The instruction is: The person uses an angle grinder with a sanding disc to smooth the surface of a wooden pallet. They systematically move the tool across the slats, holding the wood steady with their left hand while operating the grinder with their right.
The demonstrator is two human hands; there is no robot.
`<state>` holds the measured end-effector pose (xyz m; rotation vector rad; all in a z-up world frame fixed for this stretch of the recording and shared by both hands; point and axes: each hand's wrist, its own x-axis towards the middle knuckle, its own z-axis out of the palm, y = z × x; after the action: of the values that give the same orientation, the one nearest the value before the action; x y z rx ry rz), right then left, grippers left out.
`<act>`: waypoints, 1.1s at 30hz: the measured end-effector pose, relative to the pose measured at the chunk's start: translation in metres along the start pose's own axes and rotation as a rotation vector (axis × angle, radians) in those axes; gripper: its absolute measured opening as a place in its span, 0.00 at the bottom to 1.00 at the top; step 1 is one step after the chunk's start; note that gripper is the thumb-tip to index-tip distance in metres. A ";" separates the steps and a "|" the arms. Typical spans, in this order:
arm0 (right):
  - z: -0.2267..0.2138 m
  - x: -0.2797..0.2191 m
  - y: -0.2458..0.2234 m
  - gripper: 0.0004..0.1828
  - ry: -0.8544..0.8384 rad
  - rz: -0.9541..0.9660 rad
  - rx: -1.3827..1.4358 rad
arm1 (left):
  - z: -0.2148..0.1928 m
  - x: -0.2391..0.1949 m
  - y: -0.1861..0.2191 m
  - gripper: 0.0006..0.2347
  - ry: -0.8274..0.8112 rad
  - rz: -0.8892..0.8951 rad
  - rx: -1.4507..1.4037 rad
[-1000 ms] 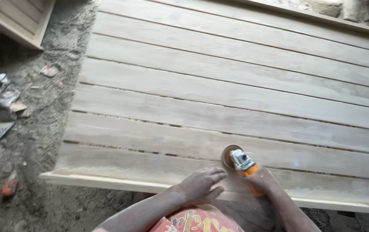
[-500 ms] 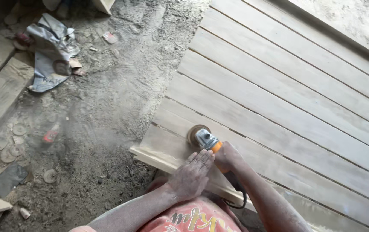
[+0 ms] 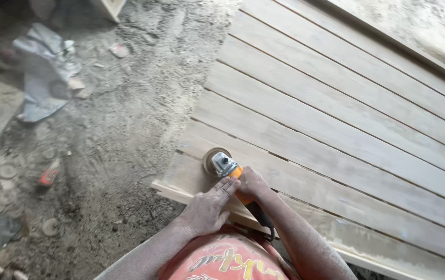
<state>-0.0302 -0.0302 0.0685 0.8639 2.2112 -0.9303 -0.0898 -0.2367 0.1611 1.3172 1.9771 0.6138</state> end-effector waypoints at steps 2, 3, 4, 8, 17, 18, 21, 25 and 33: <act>0.000 -0.002 0.049 0.20 0.037 0.039 -0.010 | 0.016 0.019 0.015 0.38 -0.046 0.138 -0.044; 0.002 -0.006 0.074 0.21 0.064 0.059 -0.016 | 0.025 0.027 0.022 0.38 -0.091 0.167 -0.040; 0.003 -0.010 0.099 0.21 0.091 0.081 -0.023 | 0.037 0.037 0.031 0.38 -0.136 0.195 -0.036; 0.001 -0.025 0.197 0.17 0.145 0.135 0.036 | 0.087 0.082 0.063 0.35 -0.128 0.419 0.087; 0.016 -0.079 0.395 0.14 0.220 0.111 -0.106 | 0.179 0.157 0.158 0.42 -0.498 0.512 0.187; 0.014 -0.081 0.412 0.14 0.191 0.144 -0.137 | 0.187 0.165 0.167 0.41 -0.480 0.517 0.212; 0.023 -0.095 0.432 0.14 0.281 0.292 0.192 | 0.204 0.183 0.186 0.39 -0.370 0.551 0.334; 0.012 -0.083 0.397 0.11 0.400 0.347 0.478 | 0.196 0.184 0.171 0.34 -0.205 0.617 0.433; 0.031 -0.008 0.213 0.11 0.282 -0.027 -0.046 | 0.080 0.119 0.038 0.29 -0.079 0.564 0.117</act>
<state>0.1410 0.0594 -0.0270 0.9976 2.4782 -0.8075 -0.0375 -0.1111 0.1024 1.9624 1.5907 0.6932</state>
